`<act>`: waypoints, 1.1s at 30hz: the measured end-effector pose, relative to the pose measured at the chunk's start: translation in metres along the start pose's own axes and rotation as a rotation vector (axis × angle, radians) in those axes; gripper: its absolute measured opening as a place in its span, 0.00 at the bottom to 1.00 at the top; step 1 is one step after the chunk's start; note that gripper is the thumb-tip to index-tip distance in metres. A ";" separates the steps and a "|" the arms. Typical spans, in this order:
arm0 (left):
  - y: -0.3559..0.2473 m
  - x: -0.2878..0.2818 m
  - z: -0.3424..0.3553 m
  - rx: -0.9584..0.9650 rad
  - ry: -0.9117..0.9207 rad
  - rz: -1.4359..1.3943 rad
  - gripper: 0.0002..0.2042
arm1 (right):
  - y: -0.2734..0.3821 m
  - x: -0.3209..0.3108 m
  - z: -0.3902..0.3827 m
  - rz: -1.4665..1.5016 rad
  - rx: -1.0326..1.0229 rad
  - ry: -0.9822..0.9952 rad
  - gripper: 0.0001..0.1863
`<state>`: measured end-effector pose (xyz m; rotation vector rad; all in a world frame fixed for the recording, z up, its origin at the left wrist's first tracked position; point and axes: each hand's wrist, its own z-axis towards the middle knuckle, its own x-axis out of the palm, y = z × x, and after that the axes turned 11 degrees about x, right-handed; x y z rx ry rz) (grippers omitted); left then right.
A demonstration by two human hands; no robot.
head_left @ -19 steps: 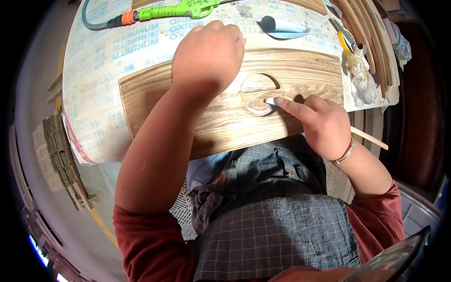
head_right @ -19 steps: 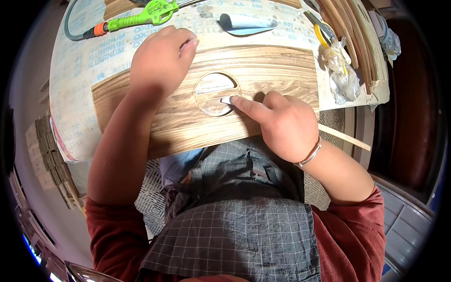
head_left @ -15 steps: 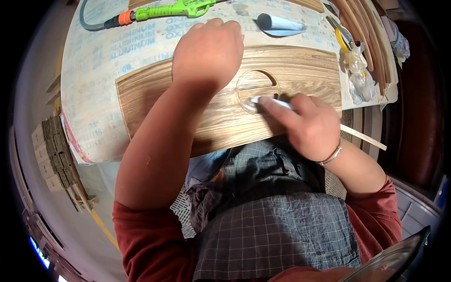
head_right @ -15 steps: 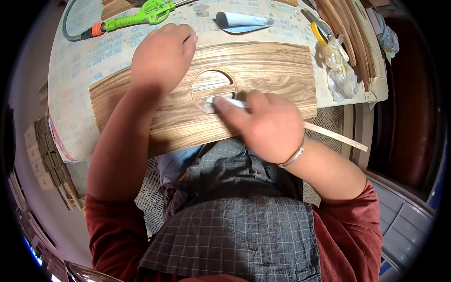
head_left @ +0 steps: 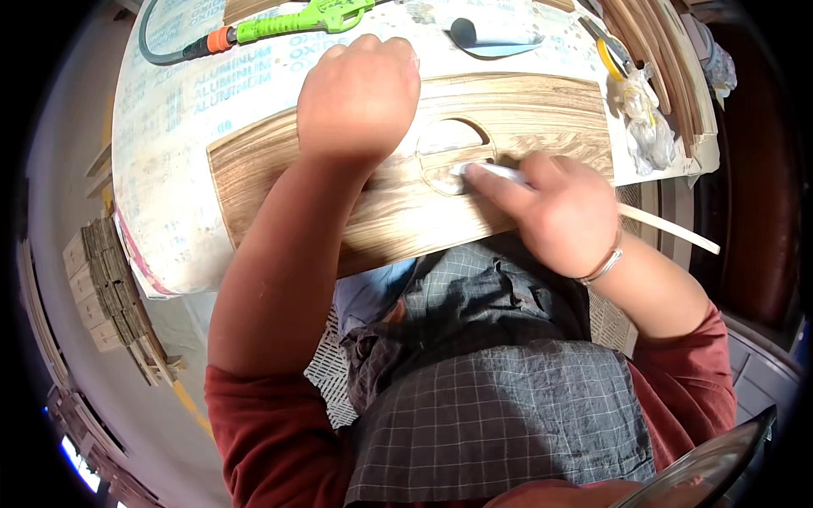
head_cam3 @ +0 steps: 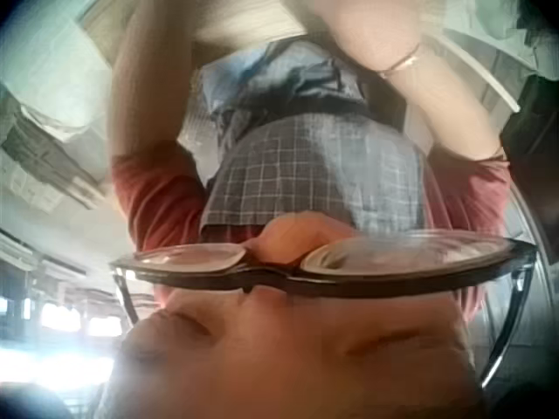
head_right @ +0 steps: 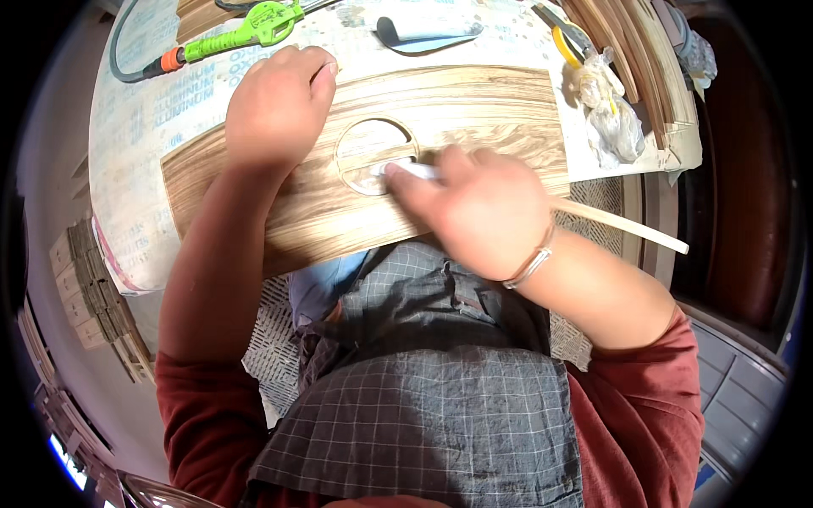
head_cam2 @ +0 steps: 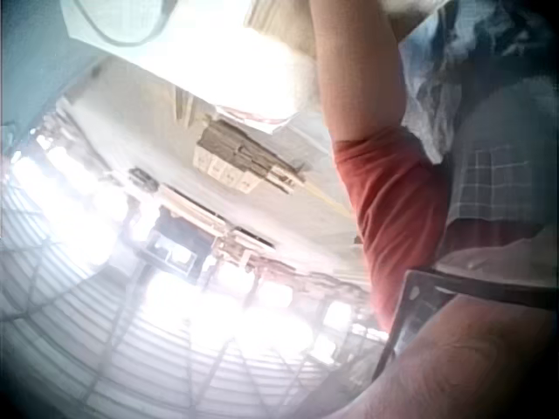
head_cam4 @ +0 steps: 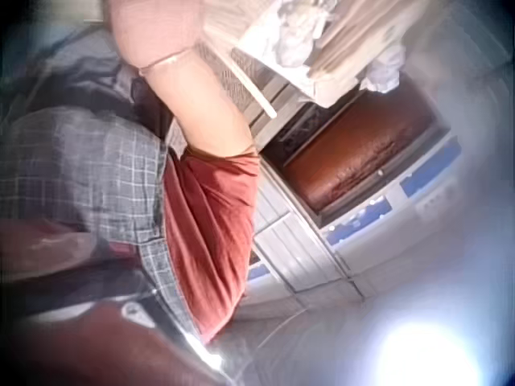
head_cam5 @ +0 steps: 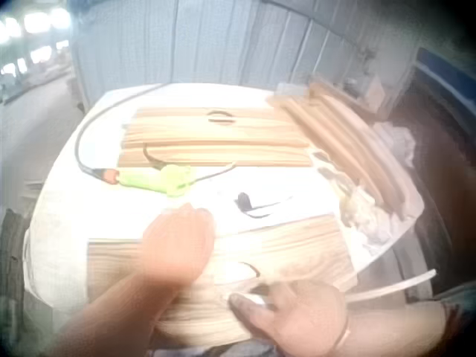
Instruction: The person applies a substance from a white tube into a circular cutout on a wooden board, then rubs it in with a yellow sponge. The person uses a small white tool to smooth the surface inside the cutout. Another person briefly enters the frame to inspect the work.
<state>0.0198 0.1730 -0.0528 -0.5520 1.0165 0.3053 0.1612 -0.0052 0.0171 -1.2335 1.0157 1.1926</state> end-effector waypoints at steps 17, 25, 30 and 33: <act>-0.007 0.000 0.007 -0.030 0.057 0.031 0.10 | 0.015 0.010 0.006 0.109 0.020 -0.026 0.17; -0.002 -0.002 0.007 -0.022 0.052 -0.010 0.10 | -0.031 -0.005 -0.002 0.424 0.264 0.069 0.22; -0.001 -0.002 0.004 -0.011 0.017 -0.028 0.10 | -0.012 0.020 0.026 0.191 0.177 -0.084 0.34; -0.001 -0.003 0.005 -0.021 0.033 -0.038 0.10 | -0.014 0.028 0.033 0.167 0.047 -0.185 0.35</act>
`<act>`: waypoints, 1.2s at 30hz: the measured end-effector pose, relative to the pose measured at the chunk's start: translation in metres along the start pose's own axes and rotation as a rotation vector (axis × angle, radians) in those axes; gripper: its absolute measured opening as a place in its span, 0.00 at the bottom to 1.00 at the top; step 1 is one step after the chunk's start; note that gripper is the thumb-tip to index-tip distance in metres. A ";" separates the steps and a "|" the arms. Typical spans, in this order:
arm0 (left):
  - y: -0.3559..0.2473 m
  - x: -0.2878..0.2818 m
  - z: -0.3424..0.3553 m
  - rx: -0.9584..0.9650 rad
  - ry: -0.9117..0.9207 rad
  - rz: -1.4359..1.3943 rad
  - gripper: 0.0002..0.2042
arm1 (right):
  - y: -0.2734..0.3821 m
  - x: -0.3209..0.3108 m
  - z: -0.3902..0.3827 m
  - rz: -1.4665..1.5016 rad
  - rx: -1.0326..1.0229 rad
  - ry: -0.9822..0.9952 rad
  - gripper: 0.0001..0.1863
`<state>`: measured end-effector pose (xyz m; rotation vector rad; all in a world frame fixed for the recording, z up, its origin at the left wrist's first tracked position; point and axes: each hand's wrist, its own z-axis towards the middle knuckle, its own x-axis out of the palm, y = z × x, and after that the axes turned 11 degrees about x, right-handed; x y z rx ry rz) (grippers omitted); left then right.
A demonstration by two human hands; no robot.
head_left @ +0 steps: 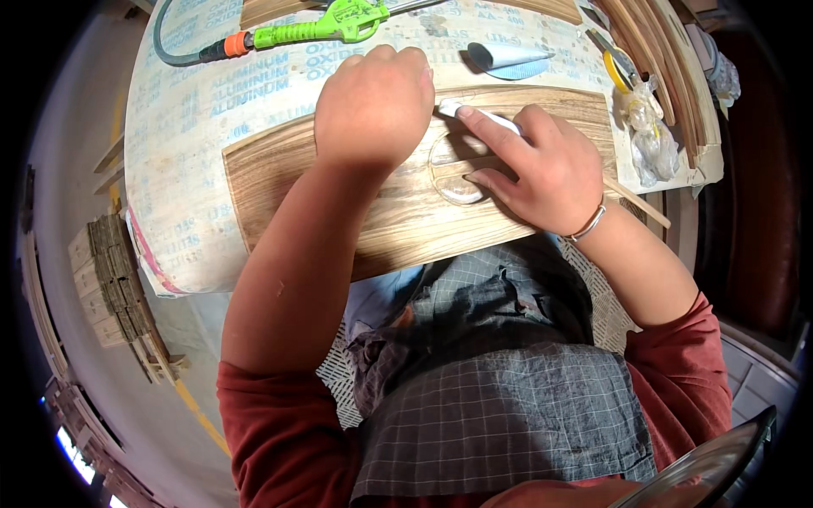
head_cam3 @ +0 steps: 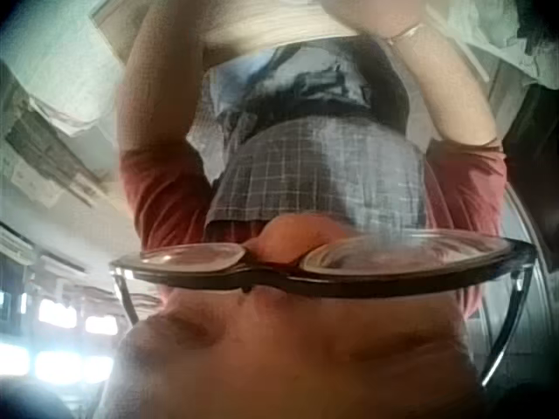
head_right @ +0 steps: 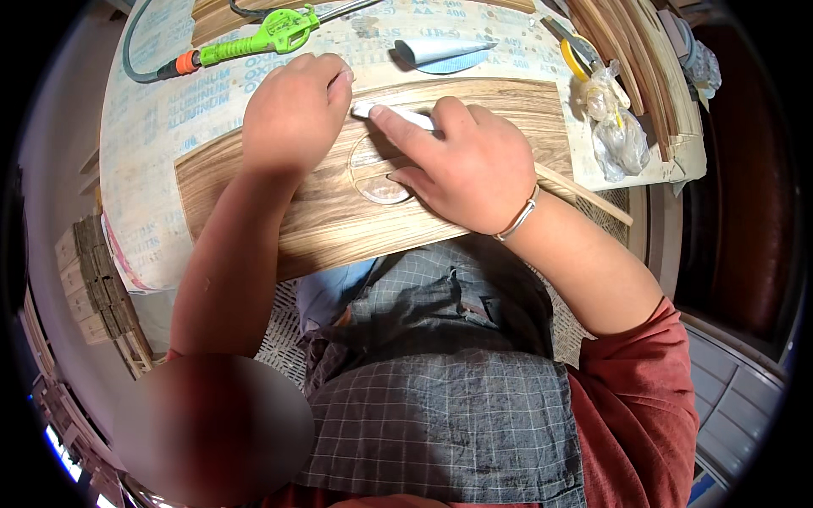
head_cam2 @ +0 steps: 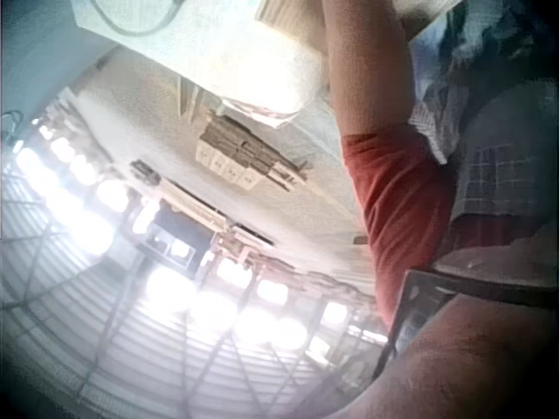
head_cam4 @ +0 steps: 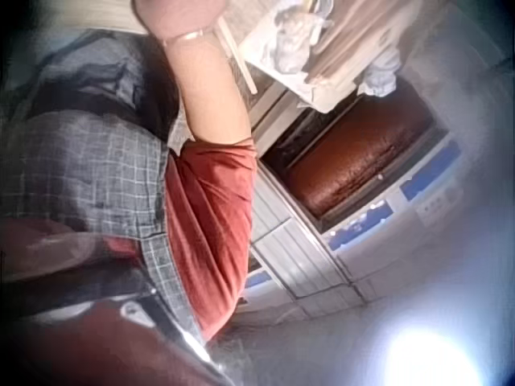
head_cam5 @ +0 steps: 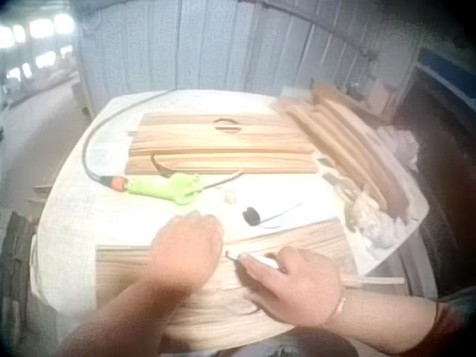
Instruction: The person applies a substance from a white tube into a circular cutout on a wooden board, then rubs it in with a yellow sponge. The person uses a small white tool to smooth the surface inside the cutout. Another person briefly enters the frame to inspect the work.
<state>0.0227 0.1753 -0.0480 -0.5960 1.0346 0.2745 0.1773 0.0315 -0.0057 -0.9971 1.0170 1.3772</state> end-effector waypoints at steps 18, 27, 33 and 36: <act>0.007 -0.005 0.001 -0.145 -0.072 -0.215 0.11 | -0.008 -0.012 0.001 -0.007 0.084 0.084 0.28; 0.004 -0.004 0.001 -0.077 0.010 -0.112 0.12 | -0.030 -0.044 -0.017 -0.198 -0.341 0.106 0.24; 0.002 -0.004 0.005 -0.109 0.056 -0.088 0.12 | -0.020 -0.022 -0.012 -0.217 -0.452 -0.104 0.16; 0.003 -0.003 0.003 -0.118 0.049 -0.096 0.12 | -0.011 -0.016 -0.007 -0.185 -0.464 -0.091 0.14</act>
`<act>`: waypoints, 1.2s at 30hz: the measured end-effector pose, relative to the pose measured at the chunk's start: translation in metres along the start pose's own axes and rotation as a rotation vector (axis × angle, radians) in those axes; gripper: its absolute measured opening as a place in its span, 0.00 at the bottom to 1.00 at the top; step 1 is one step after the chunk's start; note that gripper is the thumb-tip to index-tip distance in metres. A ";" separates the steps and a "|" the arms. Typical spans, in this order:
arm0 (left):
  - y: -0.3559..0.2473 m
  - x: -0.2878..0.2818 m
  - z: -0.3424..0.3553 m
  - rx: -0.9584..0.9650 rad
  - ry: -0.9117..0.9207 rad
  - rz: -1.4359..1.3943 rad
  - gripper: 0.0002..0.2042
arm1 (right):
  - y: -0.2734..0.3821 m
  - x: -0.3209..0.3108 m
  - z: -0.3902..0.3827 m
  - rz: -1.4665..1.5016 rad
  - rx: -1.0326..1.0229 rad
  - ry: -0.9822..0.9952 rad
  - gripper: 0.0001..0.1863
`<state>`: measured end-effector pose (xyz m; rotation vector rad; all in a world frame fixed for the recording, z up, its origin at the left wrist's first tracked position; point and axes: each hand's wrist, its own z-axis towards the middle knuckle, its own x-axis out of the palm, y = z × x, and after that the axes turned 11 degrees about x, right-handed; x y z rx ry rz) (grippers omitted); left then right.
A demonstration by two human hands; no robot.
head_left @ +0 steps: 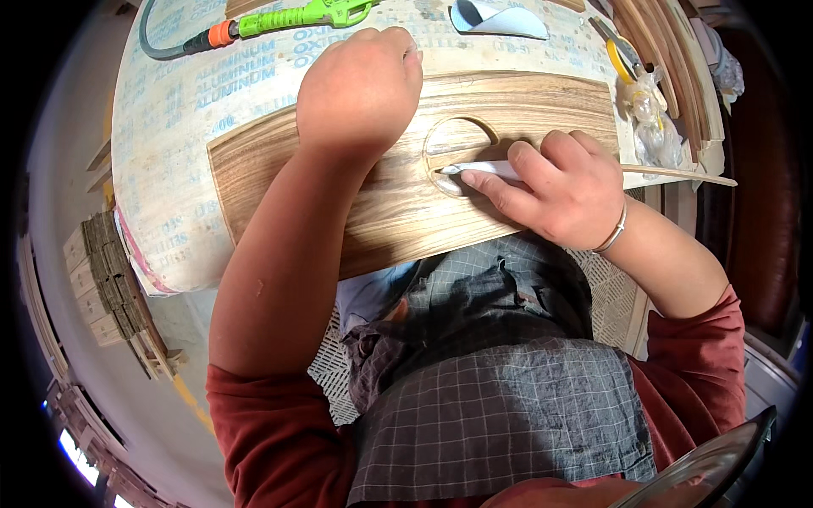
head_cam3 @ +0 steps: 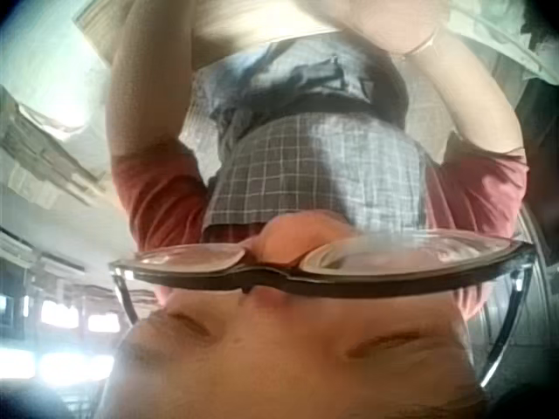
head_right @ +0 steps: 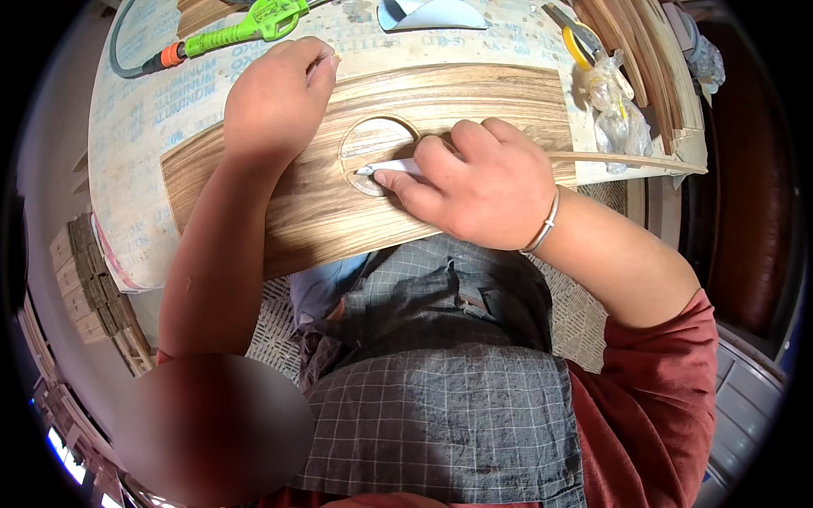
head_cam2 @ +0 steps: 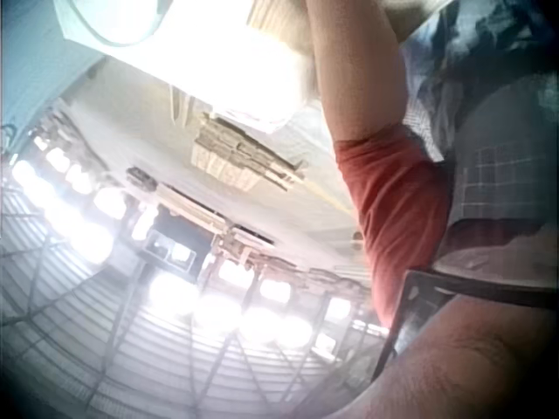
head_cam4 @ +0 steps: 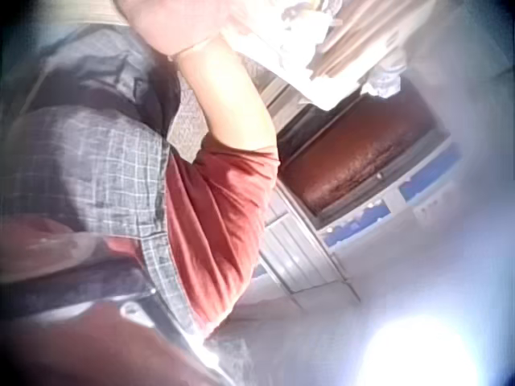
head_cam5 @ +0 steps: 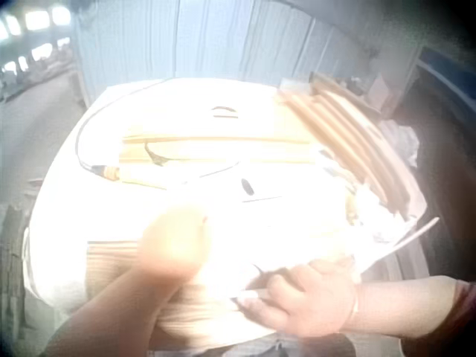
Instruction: The person applies a substance from a white tube into a circular cutout on a wooden board, then rubs it in with a yellow sponge. The person uses a small white tool to smooth the surface inside the cutout. Another person briefly enters the frame to inspect the work.
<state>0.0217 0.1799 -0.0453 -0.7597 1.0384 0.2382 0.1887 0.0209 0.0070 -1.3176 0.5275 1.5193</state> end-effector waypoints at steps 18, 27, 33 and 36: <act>-0.007 0.004 0.001 0.040 -0.017 0.079 0.11 | -0.008 -0.005 -0.011 -0.023 0.024 -0.044 0.11; -0.002 0.003 -0.001 0.043 -0.032 0.069 0.11 | -0.015 -0.016 -0.015 0.011 0.058 0.205 0.15; 0.000 0.003 -0.001 0.040 -0.026 0.046 0.11 | -0.007 -0.014 -0.007 0.372 0.276 0.423 0.22; -0.004 -0.004 0.003 -0.020 0.070 0.015 0.11 | -0.014 -0.011 -0.014 0.556 0.459 0.444 0.19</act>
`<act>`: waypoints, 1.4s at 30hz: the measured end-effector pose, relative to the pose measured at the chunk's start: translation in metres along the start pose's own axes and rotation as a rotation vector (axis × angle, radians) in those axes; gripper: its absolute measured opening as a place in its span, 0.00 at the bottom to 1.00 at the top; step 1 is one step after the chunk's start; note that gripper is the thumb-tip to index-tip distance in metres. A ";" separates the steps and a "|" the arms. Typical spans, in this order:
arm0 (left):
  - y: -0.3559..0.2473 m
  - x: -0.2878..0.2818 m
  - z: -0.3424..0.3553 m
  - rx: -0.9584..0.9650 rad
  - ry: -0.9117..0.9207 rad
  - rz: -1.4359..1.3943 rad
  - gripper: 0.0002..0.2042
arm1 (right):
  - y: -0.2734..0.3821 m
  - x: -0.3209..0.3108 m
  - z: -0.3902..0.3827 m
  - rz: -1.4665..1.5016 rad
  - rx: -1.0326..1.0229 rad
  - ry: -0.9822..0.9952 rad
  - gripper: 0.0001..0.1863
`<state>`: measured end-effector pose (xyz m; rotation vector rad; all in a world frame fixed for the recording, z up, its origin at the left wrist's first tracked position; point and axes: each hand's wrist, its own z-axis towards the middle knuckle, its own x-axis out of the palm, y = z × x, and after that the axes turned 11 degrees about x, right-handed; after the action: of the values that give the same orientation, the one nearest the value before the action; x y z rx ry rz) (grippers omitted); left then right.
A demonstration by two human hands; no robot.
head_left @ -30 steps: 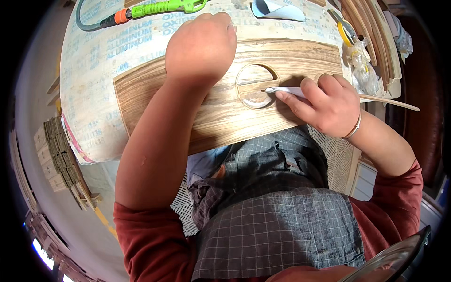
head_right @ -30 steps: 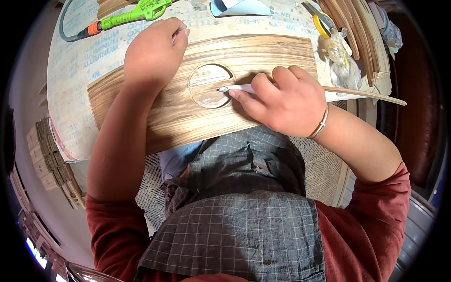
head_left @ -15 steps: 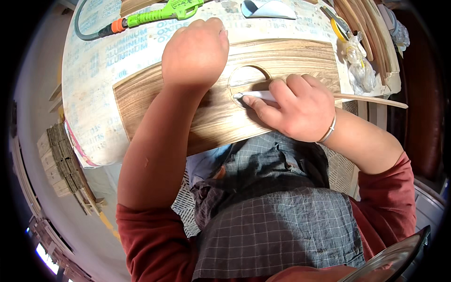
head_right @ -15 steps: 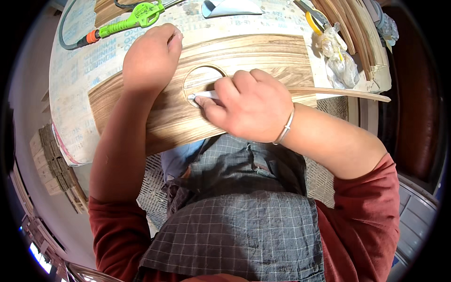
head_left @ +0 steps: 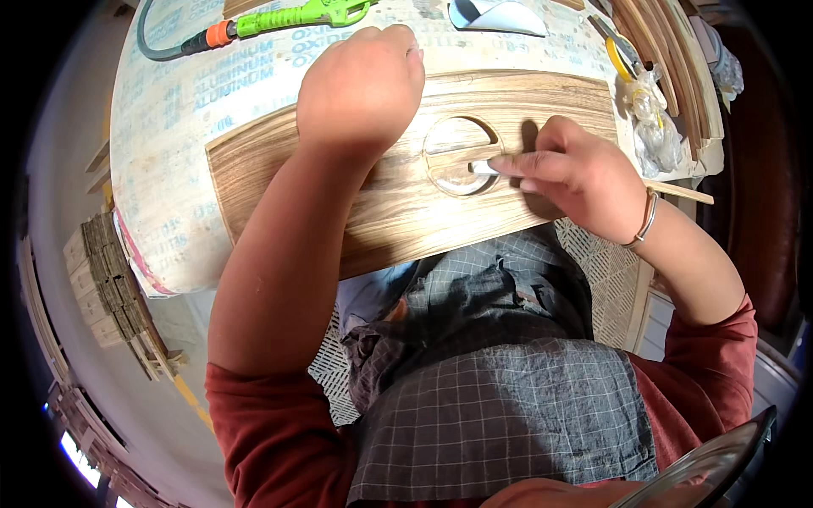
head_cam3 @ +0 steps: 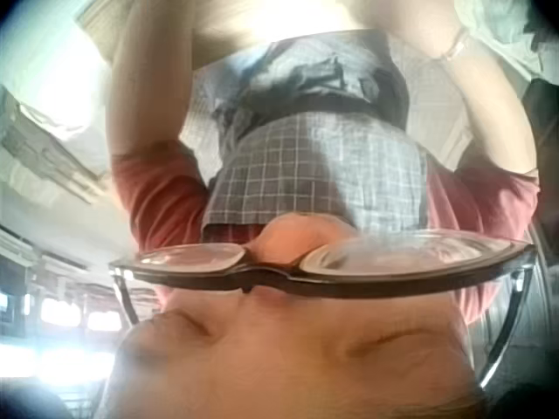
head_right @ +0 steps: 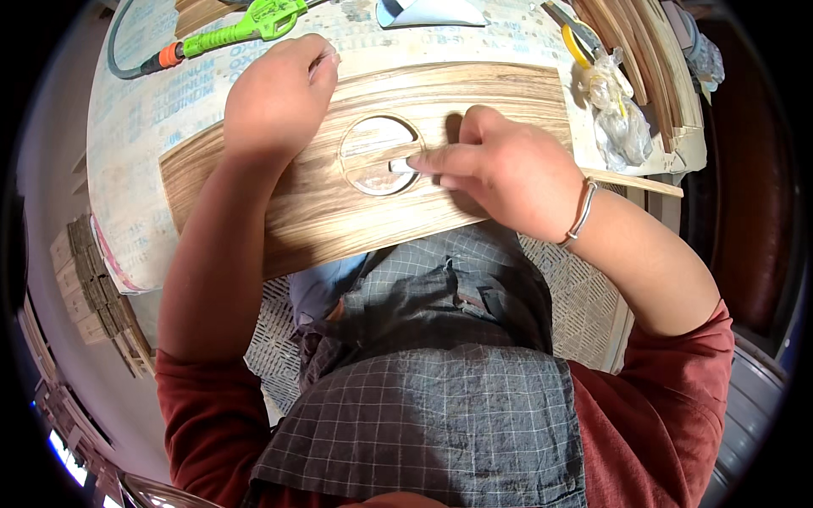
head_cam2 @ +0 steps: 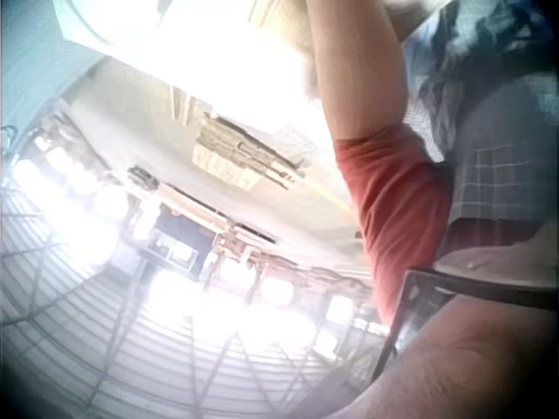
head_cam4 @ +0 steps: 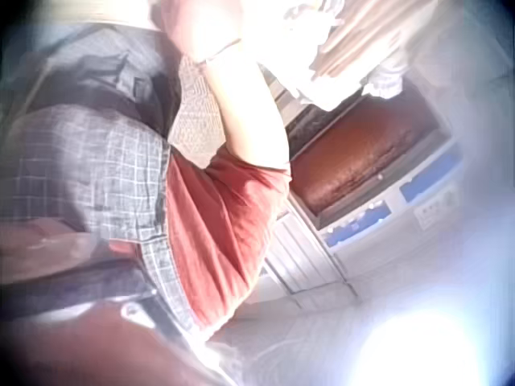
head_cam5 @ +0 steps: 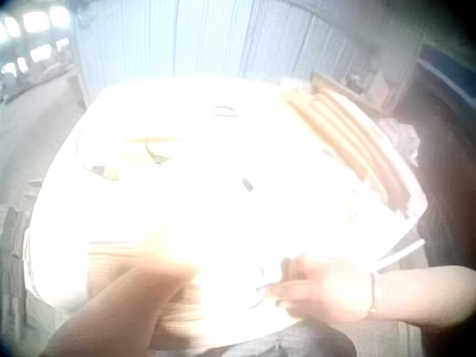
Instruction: The person applies a substance from a white tube into a circular cutout on a wooden board, then rubs it in with a yellow sponge. The person uses a small white tool to smooth the surface inside the cutout. Another person briefly enters the frame to inspect the work.
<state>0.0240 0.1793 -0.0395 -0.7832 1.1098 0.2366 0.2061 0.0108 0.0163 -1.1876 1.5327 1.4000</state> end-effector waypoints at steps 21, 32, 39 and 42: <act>0.002 0.005 -0.002 0.033 -0.044 0.012 0.11 | 0.030 0.008 0.027 0.212 0.227 0.066 0.08; 0.001 0.006 -0.002 0.060 -0.076 0.028 0.11 | 0.029 0.007 0.029 0.328 0.297 0.092 0.07; -0.003 0.009 -0.001 0.076 -0.074 0.072 0.11 | 0.013 0.000 0.013 0.338 0.359 0.072 0.07; -0.002 0.005 -0.003 0.047 -0.035 0.071 0.10 | 0.029 0.011 0.027 0.425 0.326 0.082 0.07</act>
<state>0.0256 0.1750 -0.0438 -0.6960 1.1071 0.2819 0.1735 0.0354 0.0108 -0.7564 2.0663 1.2997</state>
